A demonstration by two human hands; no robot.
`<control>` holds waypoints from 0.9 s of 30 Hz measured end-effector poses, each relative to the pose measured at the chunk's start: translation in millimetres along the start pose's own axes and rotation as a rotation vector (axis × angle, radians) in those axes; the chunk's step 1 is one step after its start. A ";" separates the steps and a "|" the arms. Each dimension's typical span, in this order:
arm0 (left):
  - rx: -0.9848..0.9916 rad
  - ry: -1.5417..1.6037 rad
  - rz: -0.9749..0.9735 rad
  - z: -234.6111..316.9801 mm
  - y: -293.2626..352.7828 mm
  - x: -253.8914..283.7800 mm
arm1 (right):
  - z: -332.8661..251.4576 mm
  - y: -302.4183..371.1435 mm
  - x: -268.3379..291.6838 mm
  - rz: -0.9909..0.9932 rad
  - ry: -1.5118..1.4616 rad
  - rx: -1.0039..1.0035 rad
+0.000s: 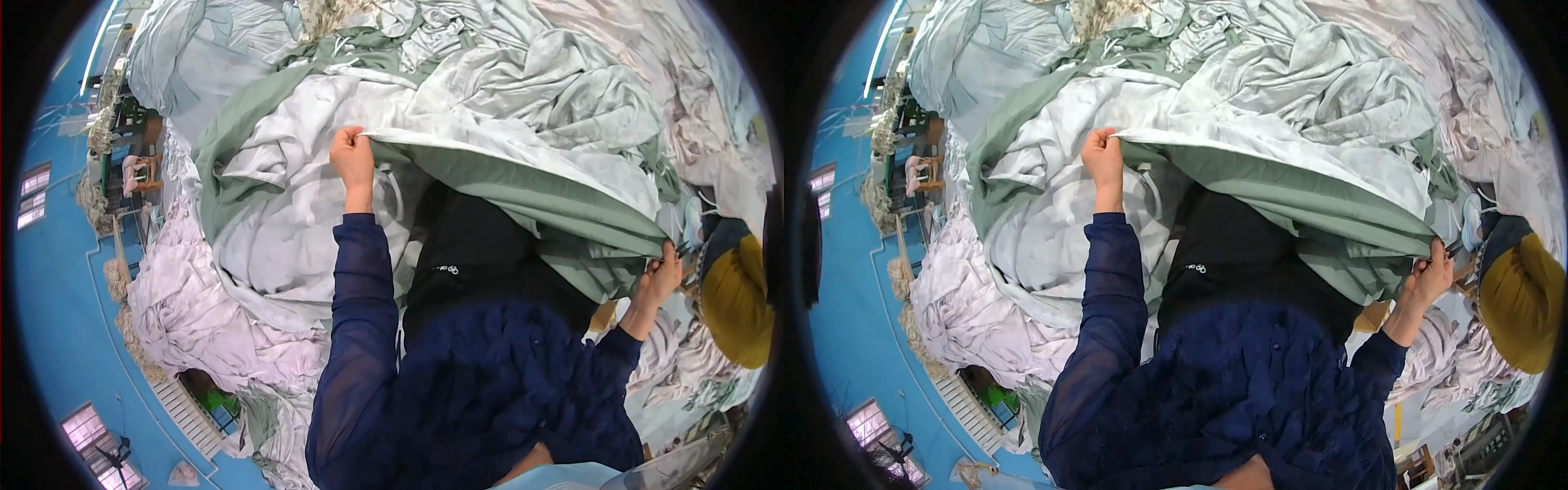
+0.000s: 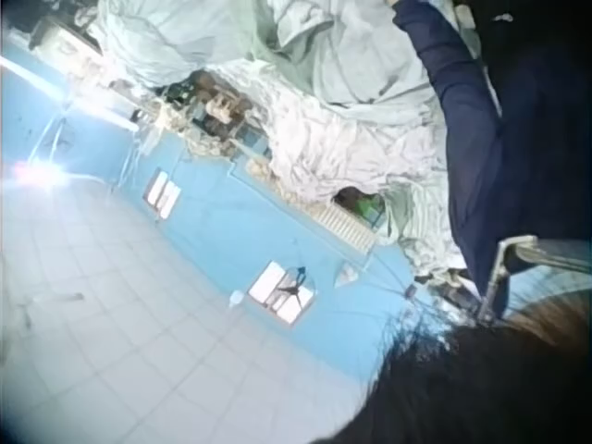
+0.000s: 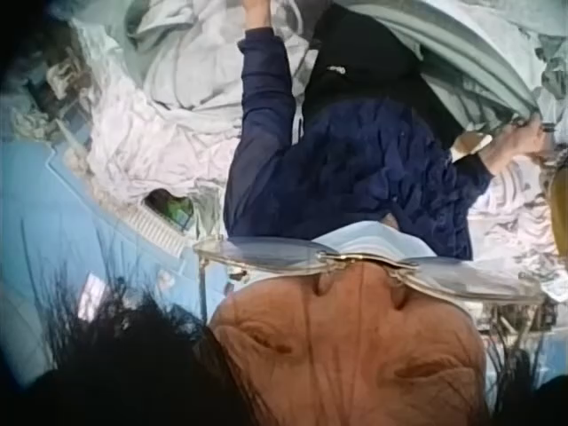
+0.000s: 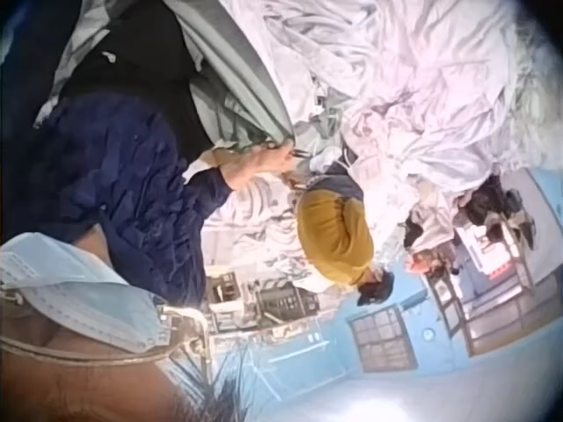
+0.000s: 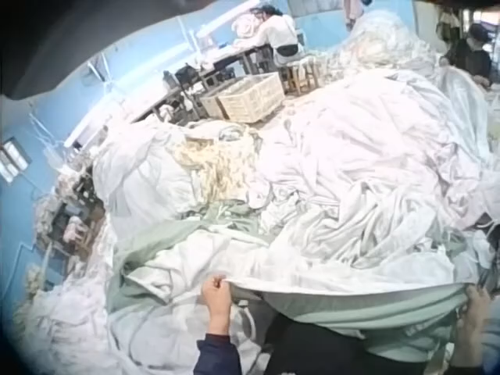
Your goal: Trimming excess threads from fabric pillow covers using thread snips in a factory setting.
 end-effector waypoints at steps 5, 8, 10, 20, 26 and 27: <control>0.040 0.030 -0.110 7.0 13.2 -26.4 | 11.8 -1.9 8.5 -0.003 0.064 0.016; -0.262 -0.049 -0.391 87.9 67.1 -73.8 | 22.8 -15.4 33.9 -0.087 0.262 0.197; -0.467 -0.079 -0.698 139.0 120.2 -90.8 | 5.7 7.2 13.2 -0.054 0.663 0.573; -0.875 -0.729 -1.349 111.9 235.8 -232.1 | 88.4 14.4 86.3 0.049 0.429 -0.006; -0.218 -0.580 -1.494 58.0 221.5 -296.5 | 112.6 -29.8 49.2 0.025 0.237 -0.176; -0.387 -0.481 -1.397 38.6 207.5 -293.4 | 119.9 -47.5 27.8 0.002 0.144 -0.190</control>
Point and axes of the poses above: each hand's wrist, its own y-axis away from the middle knuckle, its own x-axis out of the back of the hand, z = x × y, the point moved 4 cm from there along -y, towards the middle knuckle, and after that the axes turned 10 degrees about y, right-handed, at the moved point
